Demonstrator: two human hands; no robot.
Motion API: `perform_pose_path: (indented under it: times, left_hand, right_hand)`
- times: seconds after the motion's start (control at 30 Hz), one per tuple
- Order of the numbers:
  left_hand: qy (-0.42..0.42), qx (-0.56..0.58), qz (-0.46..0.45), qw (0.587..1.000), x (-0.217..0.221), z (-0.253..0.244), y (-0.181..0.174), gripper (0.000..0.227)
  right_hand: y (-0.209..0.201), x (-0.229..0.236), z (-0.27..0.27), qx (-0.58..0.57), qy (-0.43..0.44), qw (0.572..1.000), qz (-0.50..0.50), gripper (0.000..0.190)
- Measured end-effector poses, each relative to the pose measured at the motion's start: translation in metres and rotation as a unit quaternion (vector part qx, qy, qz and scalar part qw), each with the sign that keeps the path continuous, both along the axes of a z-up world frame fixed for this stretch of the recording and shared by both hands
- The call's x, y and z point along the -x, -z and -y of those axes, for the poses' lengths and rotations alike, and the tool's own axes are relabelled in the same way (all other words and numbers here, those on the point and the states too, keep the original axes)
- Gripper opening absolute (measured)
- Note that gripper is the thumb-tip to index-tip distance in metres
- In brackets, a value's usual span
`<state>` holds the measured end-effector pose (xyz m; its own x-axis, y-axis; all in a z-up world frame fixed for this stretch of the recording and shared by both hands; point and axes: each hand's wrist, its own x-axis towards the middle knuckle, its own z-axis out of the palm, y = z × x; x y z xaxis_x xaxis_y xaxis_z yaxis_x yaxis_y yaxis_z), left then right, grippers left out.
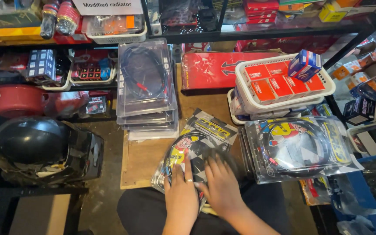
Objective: The person sits on the floor and wipes the surface of a plastic-wrapped package containing a steering wheel cover using a dark cloth. They rub the cloth over the packaging to clean it.
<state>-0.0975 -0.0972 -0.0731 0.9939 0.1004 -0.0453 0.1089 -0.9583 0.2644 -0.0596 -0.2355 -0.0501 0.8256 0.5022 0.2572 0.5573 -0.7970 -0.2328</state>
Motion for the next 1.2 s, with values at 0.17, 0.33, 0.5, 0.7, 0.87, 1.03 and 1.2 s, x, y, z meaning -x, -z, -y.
perform_pose_path:
  times: [0.17, 0.33, 0.5, 0.7, 0.87, 1.03, 1.2]
  left_hand:
    - [-0.003, 0.008, -0.041, 0.999, 0.002, 0.005, 0.007, 0.094]
    - [-0.009, 0.014, -0.075, 0.997, -0.005, 0.004, 0.001, 0.086]
    - [-0.016, 0.017, -0.066, 0.998, -0.007, 0.001, 0.008, 0.093]
    - [-0.01, 0.052, -0.123, 0.991, -0.008, -0.003, -0.003, 0.108]
    - [-0.025, 0.026, -0.016, 0.999, -0.006, -0.001, -0.011, 0.091]
    - [-0.01, -0.002, 0.012, 1.0, -0.001, 0.0, -0.017, 0.095]
    - [-0.019, 0.0, -0.001, 1.0, -0.006, 0.002, -0.02, 0.09]
  right_hand:
    - [-0.005, 0.004, 0.012, 0.033, 0.005, 0.996, -0.081, 0.061]
    - [0.004, -0.022, 0.012, 0.033, 0.043, 0.997, 0.047, 0.068]
    - [0.008, 0.006, 0.003, 0.027, 0.033, 0.998, -0.045, 0.073]
    - [0.011, -0.006, 0.012, 0.07, 0.01, 0.996, -0.058, 0.078]
    - [0.012, 0.001, -0.005, 0.101, 0.062, 0.992, -0.043, 0.085]
    - [-0.019, 0.029, -0.002, 0.05, 0.011, 0.998, -0.033, 0.067]
    - [-0.024, 0.014, 0.006, 0.029, -0.01, 0.999, -0.043, 0.064]
